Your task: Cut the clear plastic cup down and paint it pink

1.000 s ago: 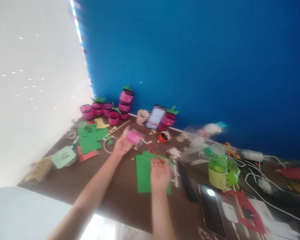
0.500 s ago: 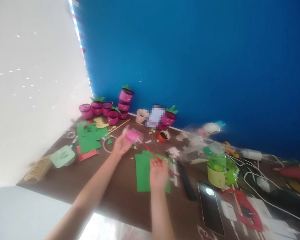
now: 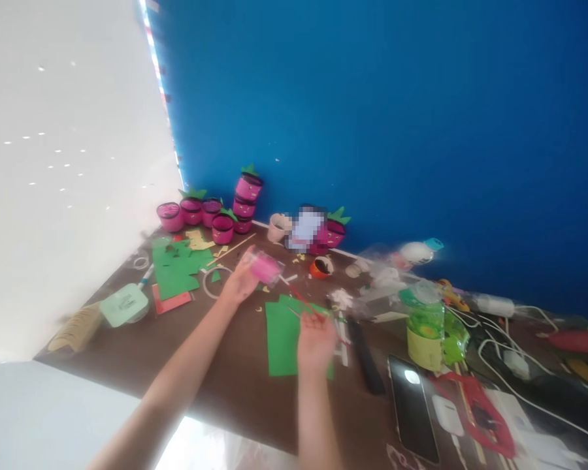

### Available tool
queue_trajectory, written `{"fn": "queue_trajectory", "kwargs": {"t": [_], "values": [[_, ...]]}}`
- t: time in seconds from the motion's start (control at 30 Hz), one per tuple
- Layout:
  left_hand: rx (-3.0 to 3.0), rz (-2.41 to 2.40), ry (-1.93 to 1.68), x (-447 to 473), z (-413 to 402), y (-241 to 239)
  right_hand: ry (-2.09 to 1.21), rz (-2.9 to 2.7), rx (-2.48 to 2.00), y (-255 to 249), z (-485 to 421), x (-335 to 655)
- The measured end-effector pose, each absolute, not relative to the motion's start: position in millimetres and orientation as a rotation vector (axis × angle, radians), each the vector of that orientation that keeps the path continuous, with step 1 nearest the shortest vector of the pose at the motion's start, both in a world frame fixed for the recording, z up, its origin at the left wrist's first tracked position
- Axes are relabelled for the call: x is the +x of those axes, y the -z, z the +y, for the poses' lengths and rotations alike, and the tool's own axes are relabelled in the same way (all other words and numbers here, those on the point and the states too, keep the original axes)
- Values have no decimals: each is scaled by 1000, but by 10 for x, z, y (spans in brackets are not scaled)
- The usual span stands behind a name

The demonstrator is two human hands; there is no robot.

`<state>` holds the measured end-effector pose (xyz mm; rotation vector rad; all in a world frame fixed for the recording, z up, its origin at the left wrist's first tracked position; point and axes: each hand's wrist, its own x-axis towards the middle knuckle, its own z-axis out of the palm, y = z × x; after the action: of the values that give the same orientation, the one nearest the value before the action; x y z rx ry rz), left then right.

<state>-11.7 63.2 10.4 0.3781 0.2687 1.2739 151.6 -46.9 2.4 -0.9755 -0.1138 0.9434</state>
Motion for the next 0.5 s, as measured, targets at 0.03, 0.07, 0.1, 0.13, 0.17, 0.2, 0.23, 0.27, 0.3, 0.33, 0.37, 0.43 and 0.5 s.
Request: {"fn": "queue_trajectory", "kwargs": {"t": [0.03, 0.07, 0.1, 0.13, 0.17, 0.2, 0.23, 0.27, 0.3, 0.33, 0.37, 0.43, 0.5], "values": [[379, 276, -1283, -118, 638, -95, -916, -87, -982, -12, -476, 1540], [380, 285, -1289, -121, 642, -90, -900, -55, -987, -1, -482, 1561], [380, 292, -1292, -124, 644, -89, -896, -30, -995, 9, -487, 1577], [381, 295, -1290, -127, 643, -92, -905, -19, -1000, 15, -491, 1586], [385, 294, -1284, -130, 639, -100, -925, -28, -1005, 19, -492, 1585], [389, 289, -1275, -132, 633, -111, -952, -57, -1009, 19, -491, 1577], [395, 281, -1265, -133, 625, -123, -983, -98, -1011, 16, -487, 1563], [403, 272, -1254, -134, 615, -136, -1013, -134, -1009, 11, -481, 1545], [410, 264, -1243, -135, 606, -148, -1041, -151, -1002, 3, -473, 1524], [418, 257, -1231, -135, 597, -157, -1062, -144, -990, -7, -464, 1504], [427, 249, -1217, -136, 589, -165, -1078, -124, -978, -17, -453, 1484], [447, 240, -1187, -138, 578, -171, -1105, -93, -959, -34, -432, 1454], [463, 241, -1163, -140, 574, -169, -1106, -143, -960, -42, -417, 1441]]}}
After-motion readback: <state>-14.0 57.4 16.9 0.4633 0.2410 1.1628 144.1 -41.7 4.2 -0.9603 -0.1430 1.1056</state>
